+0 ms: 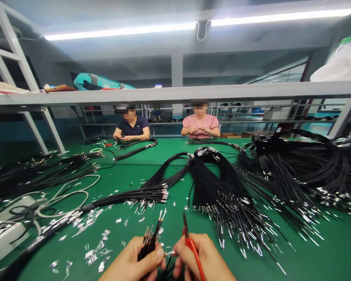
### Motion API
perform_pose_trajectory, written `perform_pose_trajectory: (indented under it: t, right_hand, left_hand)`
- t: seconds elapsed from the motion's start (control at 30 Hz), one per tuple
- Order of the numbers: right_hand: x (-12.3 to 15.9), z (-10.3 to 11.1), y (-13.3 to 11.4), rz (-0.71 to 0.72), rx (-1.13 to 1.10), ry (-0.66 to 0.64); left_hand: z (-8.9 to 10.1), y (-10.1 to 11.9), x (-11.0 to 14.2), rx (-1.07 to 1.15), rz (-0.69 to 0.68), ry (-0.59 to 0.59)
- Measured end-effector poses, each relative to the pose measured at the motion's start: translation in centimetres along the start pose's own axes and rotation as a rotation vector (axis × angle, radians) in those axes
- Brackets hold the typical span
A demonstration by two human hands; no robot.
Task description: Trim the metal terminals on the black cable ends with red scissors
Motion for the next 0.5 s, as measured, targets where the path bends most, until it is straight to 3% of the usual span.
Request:
perform_pose_trajectory:
  t: [0.1,0.27,0.5]
  right_hand:
    - [0.8,0.5,-1.3,0.006,-0.042,-0.076]
    - [1.2,0.4,-1.1,-0.061,0.068,-0.134]
    - [1.6,0.4,-1.4,0.056,0.131,-0.233]
  left_hand:
    - [-0.7,0.2,0.0,-0.087,-0.012,0.015]
    - [-1.1,0.3,0.0,-0.138,-0.005,-0.055]
    - [-1.1,-0.1,0.7,-0.081,-0.001,-0.129]
Point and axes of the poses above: each hand's wrist, its own x-axis away from the middle knuckle, its own z-axis out of the back of the hand, y = z × x, the point moved 2 cm from there along -x, towards the middle knuckle, and after that the axes turned 3 degrees about x, right-handed, at the moved point
